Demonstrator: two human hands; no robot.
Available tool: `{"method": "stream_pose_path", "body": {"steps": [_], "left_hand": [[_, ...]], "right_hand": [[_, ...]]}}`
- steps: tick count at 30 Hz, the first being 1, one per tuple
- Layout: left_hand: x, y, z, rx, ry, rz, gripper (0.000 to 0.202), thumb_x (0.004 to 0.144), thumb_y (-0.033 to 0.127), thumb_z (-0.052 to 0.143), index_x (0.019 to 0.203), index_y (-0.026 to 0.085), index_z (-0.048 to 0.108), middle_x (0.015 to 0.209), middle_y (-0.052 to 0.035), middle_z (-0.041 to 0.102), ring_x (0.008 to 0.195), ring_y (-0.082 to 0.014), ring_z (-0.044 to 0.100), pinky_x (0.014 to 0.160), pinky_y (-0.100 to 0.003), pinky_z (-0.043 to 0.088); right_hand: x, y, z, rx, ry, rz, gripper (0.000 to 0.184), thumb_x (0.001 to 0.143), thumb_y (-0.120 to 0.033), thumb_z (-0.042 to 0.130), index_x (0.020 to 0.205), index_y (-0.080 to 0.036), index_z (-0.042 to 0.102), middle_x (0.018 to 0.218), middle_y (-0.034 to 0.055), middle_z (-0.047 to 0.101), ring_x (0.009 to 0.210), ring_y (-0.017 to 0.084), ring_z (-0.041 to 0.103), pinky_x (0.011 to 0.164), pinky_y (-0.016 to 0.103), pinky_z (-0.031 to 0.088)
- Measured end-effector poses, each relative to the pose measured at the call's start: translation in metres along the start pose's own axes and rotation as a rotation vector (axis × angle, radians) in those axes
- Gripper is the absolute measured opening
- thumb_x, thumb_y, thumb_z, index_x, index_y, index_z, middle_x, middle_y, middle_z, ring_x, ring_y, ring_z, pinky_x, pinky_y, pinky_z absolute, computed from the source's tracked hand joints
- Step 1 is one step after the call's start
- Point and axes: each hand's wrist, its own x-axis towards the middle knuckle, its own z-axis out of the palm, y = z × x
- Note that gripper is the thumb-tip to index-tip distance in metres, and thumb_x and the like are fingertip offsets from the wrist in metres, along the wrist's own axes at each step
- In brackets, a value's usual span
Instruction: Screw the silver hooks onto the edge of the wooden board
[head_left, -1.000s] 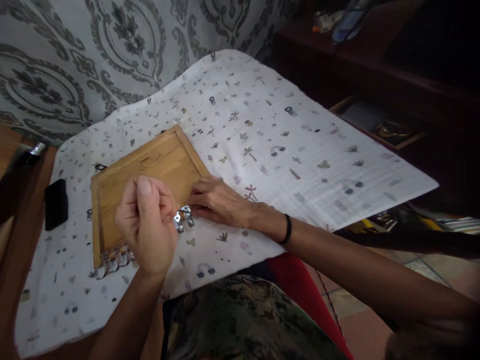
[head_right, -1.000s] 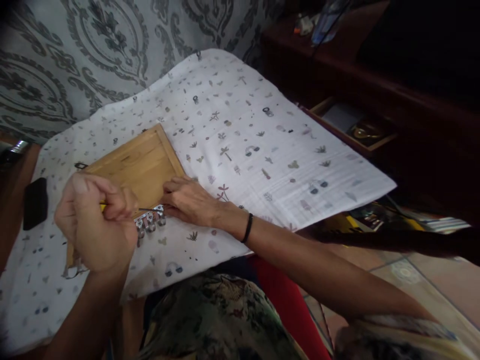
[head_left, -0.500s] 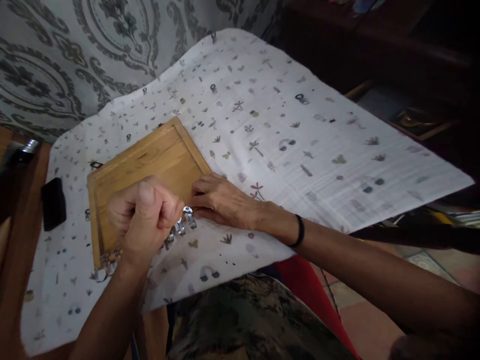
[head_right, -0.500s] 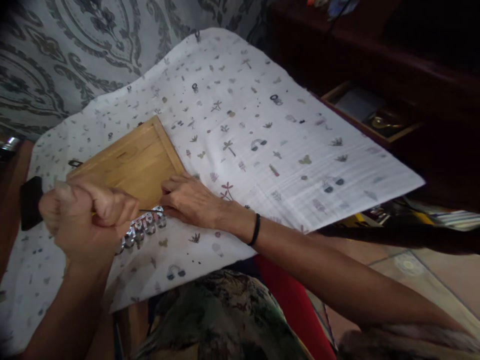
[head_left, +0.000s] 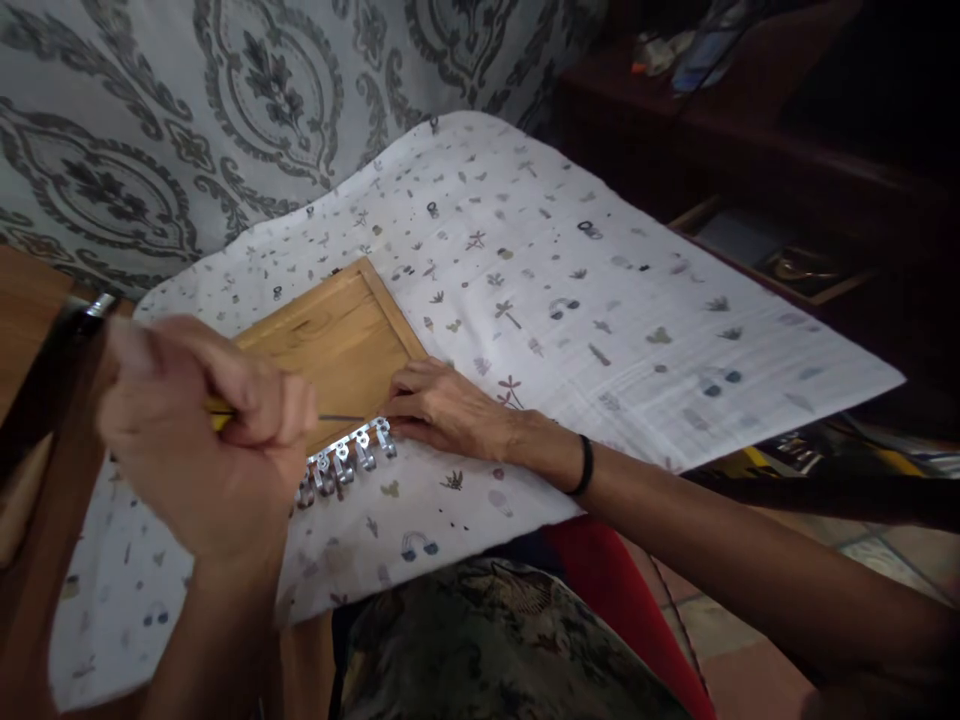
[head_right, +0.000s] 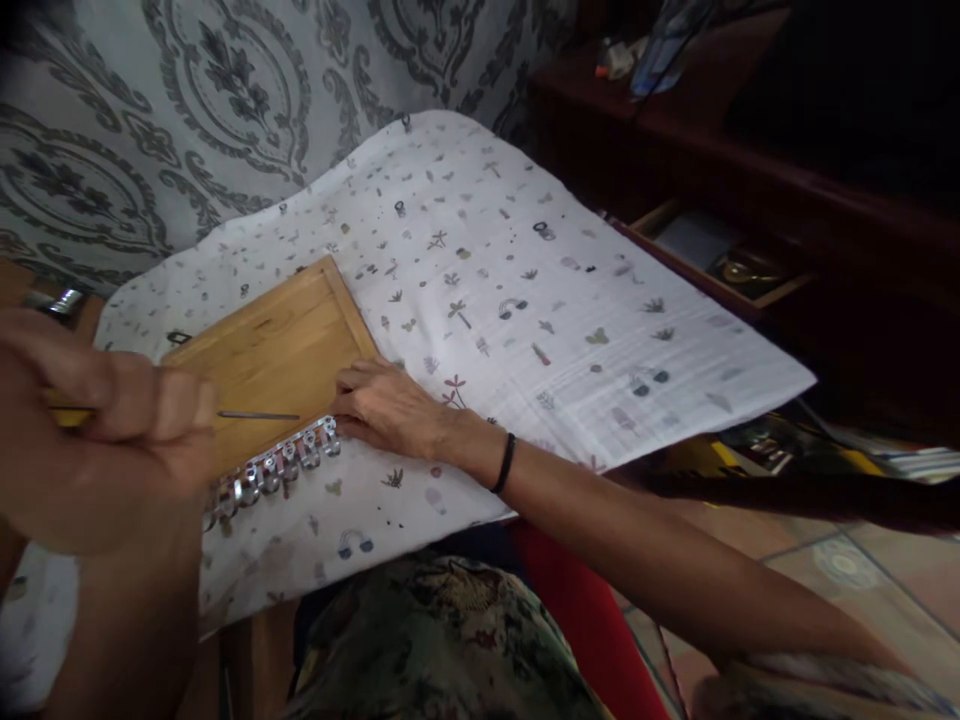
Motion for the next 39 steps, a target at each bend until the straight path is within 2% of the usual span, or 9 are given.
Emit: {"method": "stream_pose_path", "body": {"steps": [3,6,13,22,26,31,36,39], "left_hand": [[-0.008,-0.014,-0.003,0.404,-0.102,0.12,0.056,0.103,0.04,0.063,0.054,0.017,0.048,0.043,0.007,0.023,0.035,-0.0023,0.016,0.037,-0.024,0.01],[-0.013,-0.027,-0.008,0.573,-0.152,0.175,0.058,0.094,0.049,0.073,0.053,0.018,0.046,0.045,0.0075,0.019,0.037,-0.0033,0.013,0.037,-0.027,0.01],[-0.008,-0.034,-0.019,0.556,-0.137,0.191,0.055,0.094,0.048,0.073,0.056,0.019,0.048,0.047,0.0068,0.023,0.038,-0.0043,0.014,0.039,-0.027,0.011],[-0.009,-0.037,-0.021,0.6,-0.133,0.194,0.055,0.095,0.05,0.071,0.056,0.019,0.049,0.048,0.0073,0.023,0.038,-0.0047,0.016,0.039,-0.028,0.012],[-0.011,-0.038,-0.023,0.589,-0.144,0.181,0.052,0.095,0.046,0.073,0.056,0.018,0.051,0.049,0.0072,0.025,0.039,-0.0045,0.017,0.04,-0.027,0.014],[-0.007,-0.036,-0.026,0.606,-0.329,0.173,0.054,0.098,0.044,0.068,0.055,0.017,0.049,0.047,0.0065,0.025,0.037,-0.0041,0.019,0.038,-0.024,0.016],[0.013,-0.029,-0.031,0.545,-0.577,0.003,0.06,0.098,0.046,0.066,0.051,0.017,0.042,0.046,0.0075,0.021,0.033,-0.0023,0.015,0.034,-0.022,0.013],[0.022,-0.028,-0.033,0.484,-0.613,-0.04,0.061,0.096,0.046,0.069,0.05,0.017,0.04,0.045,0.0088,0.017,0.032,-0.0012,0.011,0.034,-0.021,0.009]], "right_hand": [[0.0,-0.001,0.0,-0.004,0.009,0.003,0.017,0.102,-0.028,0.065,0.103,-0.016,0.078,0.1,0.0089,0.067,0.097,0.023,0.055,0.086,0.036,0.038],[0.0,0.0,0.001,-0.014,0.006,0.005,0.017,0.101,-0.028,0.066,0.105,-0.017,0.078,0.101,0.0088,0.066,0.097,0.023,0.055,0.086,0.037,0.038],[0.001,-0.001,0.001,-0.02,-0.007,0.013,0.019,0.101,-0.028,0.066,0.106,-0.014,0.078,0.102,0.0101,0.067,0.096,0.023,0.055,0.087,0.038,0.039],[0.001,-0.002,0.0,-0.019,-0.004,0.008,0.018,0.102,-0.027,0.064,0.103,-0.016,0.077,0.101,0.0098,0.067,0.096,0.023,0.055,0.086,0.037,0.038],[0.001,-0.002,-0.001,-0.027,-0.018,0.015,0.019,0.102,-0.029,0.063,0.103,-0.015,0.077,0.102,0.0096,0.067,0.096,0.023,0.055,0.086,0.037,0.038],[0.0,-0.002,0.0,-0.044,-0.015,0.018,0.021,0.103,-0.029,0.063,0.104,-0.015,0.078,0.103,0.0105,0.067,0.096,0.024,0.054,0.087,0.037,0.038],[0.0,-0.002,-0.001,-0.018,0.001,0.001,0.02,0.102,-0.027,0.063,0.109,-0.015,0.078,0.102,0.0096,0.068,0.096,0.022,0.055,0.088,0.036,0.039],[0.001,-0.002,-0.001,-0.016,0.004,0.01,0.019,0.101,-0.027,0.066,0.108,-0.015,0.079,0.102,0.0097,0.069,0.096,0.022,0.056,0.088,0.036,0.039]]}}
